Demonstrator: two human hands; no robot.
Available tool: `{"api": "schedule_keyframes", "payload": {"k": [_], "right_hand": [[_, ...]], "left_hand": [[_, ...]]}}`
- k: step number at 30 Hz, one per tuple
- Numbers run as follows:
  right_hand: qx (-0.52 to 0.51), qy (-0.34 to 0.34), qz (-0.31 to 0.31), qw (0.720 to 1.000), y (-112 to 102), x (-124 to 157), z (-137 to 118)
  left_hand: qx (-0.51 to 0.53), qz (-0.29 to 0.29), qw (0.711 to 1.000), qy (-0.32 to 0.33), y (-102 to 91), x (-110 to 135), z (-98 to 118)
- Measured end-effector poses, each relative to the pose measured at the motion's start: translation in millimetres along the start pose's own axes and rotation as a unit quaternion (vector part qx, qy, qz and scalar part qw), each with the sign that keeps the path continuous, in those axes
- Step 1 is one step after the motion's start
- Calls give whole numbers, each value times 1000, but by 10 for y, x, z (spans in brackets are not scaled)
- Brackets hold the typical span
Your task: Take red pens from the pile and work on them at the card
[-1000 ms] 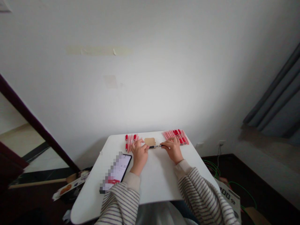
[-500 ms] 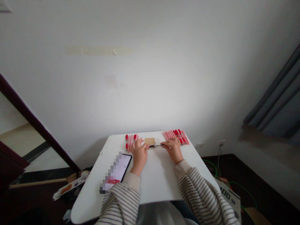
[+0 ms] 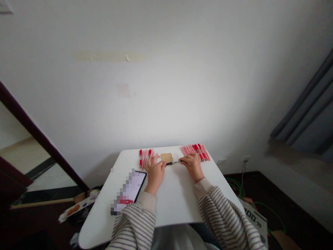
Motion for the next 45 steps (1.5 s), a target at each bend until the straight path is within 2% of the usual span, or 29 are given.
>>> {"api": "schedule_keyframes", "payload": {"k": [7, 14, 20, 34, 39, 45], "right_hand": [[-1, 1, 0, 1000, 18, -1, 31], [-13, 8, -2, 1000, 21, -3, 37], [3, 7, -1, 1000, 19, -7, 39], [-43, 14, 6, 999, 30, -20, 81], [-50, 35, 36, 997, -21, -31, 204], [-56, 56, 70, 994, -72, -11, 246]], "left_hand": [[8, -9, 999, 33, 3, 13, 47], [6, -5, 1000, 9, 27, 5, 7], [12, -18, 999, 31, 15, 7, 46], [67, -40, 997, -13, 89, -18, 13], [83, -15, 996, -22, 93, -34, -72], [34, 16, 998, -49, 35, -32, -132]]}}
Point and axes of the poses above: each hand's wrist, its own x-axis away from the middle knuckle, its own y-axis out of the palm, z = x × y, the point moved 7 cm from there along -x, towards the middle knuckle, and after that the axes turned 7 degrees about -z, right-handed, at the moved point
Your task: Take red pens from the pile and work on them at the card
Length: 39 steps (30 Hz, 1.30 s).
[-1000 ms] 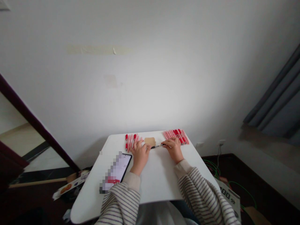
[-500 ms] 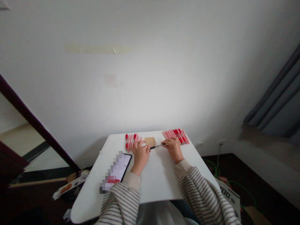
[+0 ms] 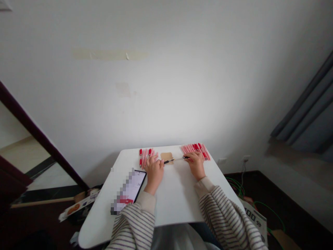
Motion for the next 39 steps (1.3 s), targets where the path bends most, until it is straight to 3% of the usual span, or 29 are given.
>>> {"api": "schedule_keyframes", "payload": {"k": [7, 15, 22, 26, 32, 39], "right_hand": [[26, 41, 43, 998, -72, 23, 50], [118, -2, -63, 991, 65, 44, -114], [174, -21, -87, 981, 62, 67, -218], [195, -36, -97, 975, 60, 76, -282], [195, -30, -119, 973, 90, 86, -313], [194, -35, -129, 972, 95, 83, -363]], "left_hand": [[-78, -23, 995, -63, -53, 28, -30], [-177, 12, 981, -84, -152, 120, -10], [-230, -20, 971, -62, -117, 195, 66], [-221, -29, 973, -55, -119, 198, 85], [-108, -78, 990, 41, -20, 148, 253], [-53, -92, 993, 50, 103, 92, 320]]}}
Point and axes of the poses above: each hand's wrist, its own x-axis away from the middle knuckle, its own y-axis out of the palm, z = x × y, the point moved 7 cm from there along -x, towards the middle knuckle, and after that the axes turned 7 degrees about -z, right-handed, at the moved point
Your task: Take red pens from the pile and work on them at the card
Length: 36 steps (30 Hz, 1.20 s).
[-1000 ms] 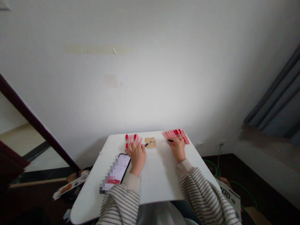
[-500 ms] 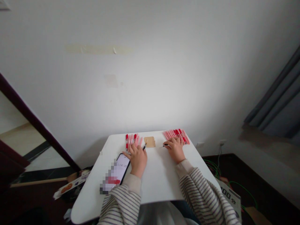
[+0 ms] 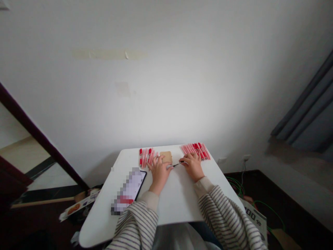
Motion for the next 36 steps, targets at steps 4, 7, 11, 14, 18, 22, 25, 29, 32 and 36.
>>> {"api": "schedule_keyframes", "payload": {"k": [4, 7, 11, 14, 18, 22, 25, 29, 32, 36], "right_hand": [[6, 0, -2, 1000, -9, -1, -12], [18, 18, 4, 1000, -20, 0, 20], [23, 44, 29, 998, -38, 3, 88], [23, 49, 42, 998, -33, 2, 122], [27, 41, 45, 998, -25, -4, 126], [20, 35, 34, 999, -34, -6, 106], [21, 29, 24, 999, -47, -1, 74], [22, 20, 7, 1000, -52, 8, 8], [36, 8, 3, 999, -58, 13, -60], [63, -3, -5, 998, -55, 13, -133]], "left_hand": [[12, -4, 1000, 9, -12, -1, 42], [12, -6, 1000, 1, -34, 12, 46], [5, -8, 1000, -13, -54, 33, 37], [-4, -5, 1000, -19, -67, 49, 39], [-19, 0, 1000, -17, -76, 60, 58], [-23, -6, 1000, -18, -55, 52, 60], [-20, -4, 1000, -13, -43, 53, 65], [-19, 6, 1000, -7, -49, 67, 79], [-20, 11, 1000, -5, -57, 72, 84], [-19, 11, 1000, -1, -53, 64, 83]]}}
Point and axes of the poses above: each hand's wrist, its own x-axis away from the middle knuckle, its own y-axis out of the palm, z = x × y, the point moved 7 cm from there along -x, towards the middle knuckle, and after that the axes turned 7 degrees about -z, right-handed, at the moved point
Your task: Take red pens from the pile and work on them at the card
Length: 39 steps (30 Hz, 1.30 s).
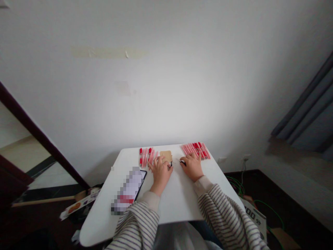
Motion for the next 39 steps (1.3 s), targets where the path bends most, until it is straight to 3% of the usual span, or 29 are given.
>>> {"api": "schedule_keyframes", "payload": {"k": [8, 14, 24, 32, 35, 39], "right_hand": [[14, 0, 15, 1000, -24, 3, 1], [1, 3, 24, 1000, 11, 5, 45], [-22, 18, 36, 999, 13, 10, 94], [-65, -80, 63, 993, -50, -16, -25], [-62, -87, 48, 993, -35, -18, -57], [-60, -76, 34, 995, -22, -16, -54]], "left_hand": [[-5, 10, 1000, -16, -22, -7, -72], [-85, 67, 990, -94, -182, 26, -274], [-112, 44, 984, -130, -194, 21, -347], [-41, 52, 997, -36, -202, -19, -235], [-30, 42, 999, -7, -211, -19, -165], [-23, 33, 999, -15, -225, -17, -166]]}}
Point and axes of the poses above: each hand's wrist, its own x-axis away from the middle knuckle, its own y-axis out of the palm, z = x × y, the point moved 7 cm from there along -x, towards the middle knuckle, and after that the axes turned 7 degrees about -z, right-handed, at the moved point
